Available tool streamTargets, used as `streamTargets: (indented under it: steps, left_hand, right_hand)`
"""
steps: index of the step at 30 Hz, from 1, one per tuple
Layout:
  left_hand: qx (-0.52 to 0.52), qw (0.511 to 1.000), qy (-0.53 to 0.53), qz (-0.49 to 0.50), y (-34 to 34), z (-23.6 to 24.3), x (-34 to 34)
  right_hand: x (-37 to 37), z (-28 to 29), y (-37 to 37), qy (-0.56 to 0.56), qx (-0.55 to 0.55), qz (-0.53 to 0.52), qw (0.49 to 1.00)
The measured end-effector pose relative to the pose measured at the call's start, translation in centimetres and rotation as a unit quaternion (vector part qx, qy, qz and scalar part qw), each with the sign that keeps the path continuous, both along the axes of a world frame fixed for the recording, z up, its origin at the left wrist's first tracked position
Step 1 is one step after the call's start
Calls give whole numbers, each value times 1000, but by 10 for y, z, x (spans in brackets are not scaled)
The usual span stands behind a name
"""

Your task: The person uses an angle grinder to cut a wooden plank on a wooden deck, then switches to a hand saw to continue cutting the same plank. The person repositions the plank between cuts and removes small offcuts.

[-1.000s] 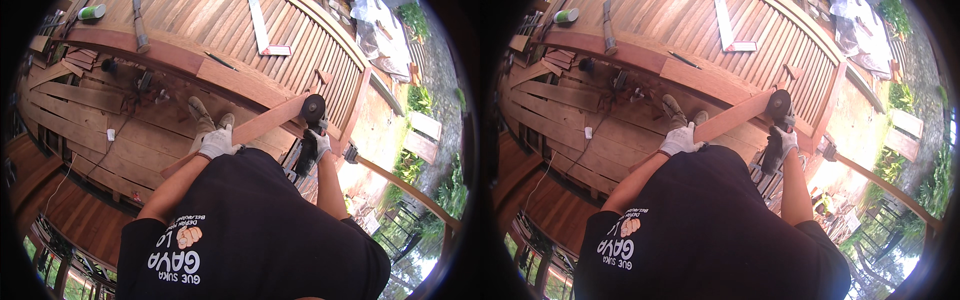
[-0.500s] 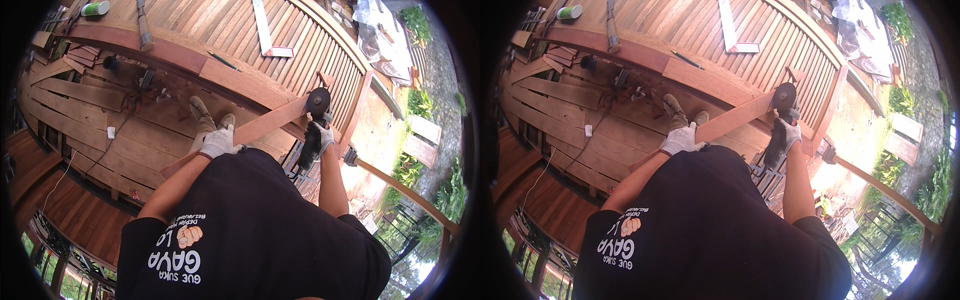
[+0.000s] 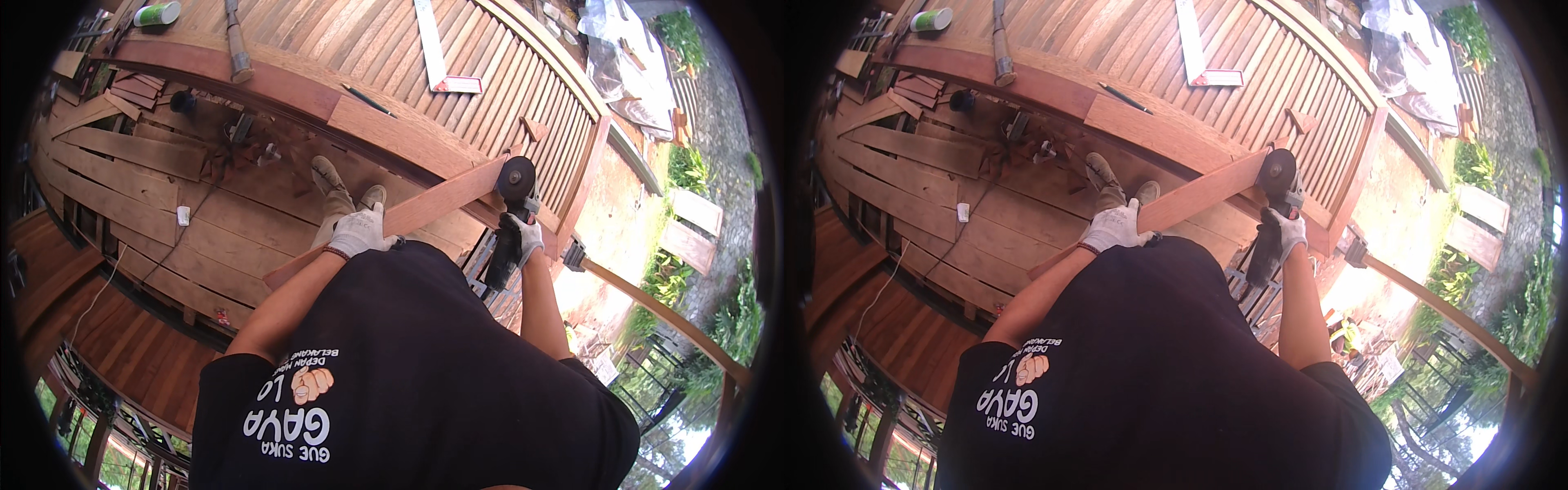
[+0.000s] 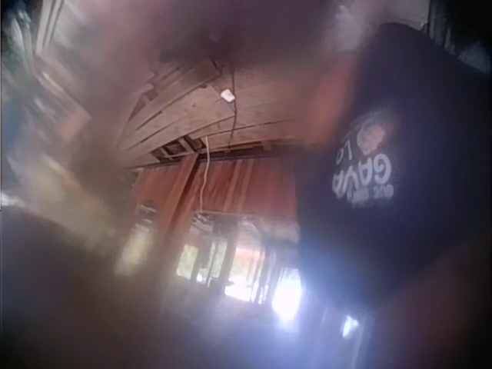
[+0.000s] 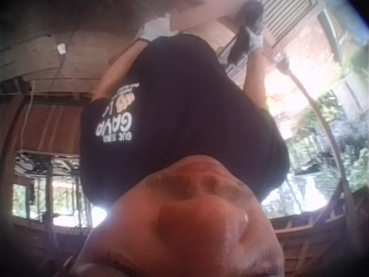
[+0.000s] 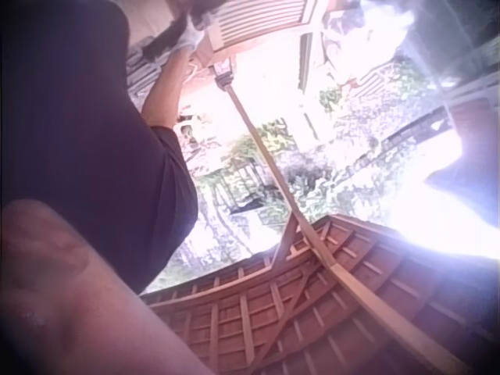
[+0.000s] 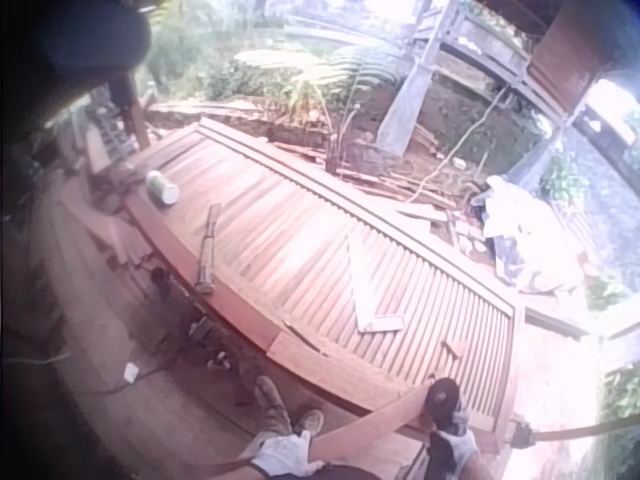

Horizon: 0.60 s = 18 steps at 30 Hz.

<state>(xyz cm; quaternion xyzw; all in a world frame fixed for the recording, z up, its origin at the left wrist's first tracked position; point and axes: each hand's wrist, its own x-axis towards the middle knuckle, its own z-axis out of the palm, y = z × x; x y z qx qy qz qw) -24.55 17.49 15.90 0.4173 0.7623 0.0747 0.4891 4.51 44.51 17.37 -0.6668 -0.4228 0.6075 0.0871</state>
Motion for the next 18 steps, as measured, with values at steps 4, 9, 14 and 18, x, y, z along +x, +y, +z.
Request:
streamTargets:
  steps: [4, 9, 14, 18]
  left_hand:
    - [2, 1000, -3, -3, 1, 2, -1]
    - [-5, 1000, 0, -2, 2, 9, -2]
    - [-16, 1000, 7, -13, 4, 17, -3]
    - [-7, 1000, 15, -11, 3, 18, -3]
  right_hand:
    - [3, 6, -13, -9, 2, 4, 1000]
    - [5, 10, -25, -14, 12, 14, 1000]
    - [11, 7, -29, -8, 8, 16, 1000]
    - [9, 11, -38, -25, 8, 5, 1000]
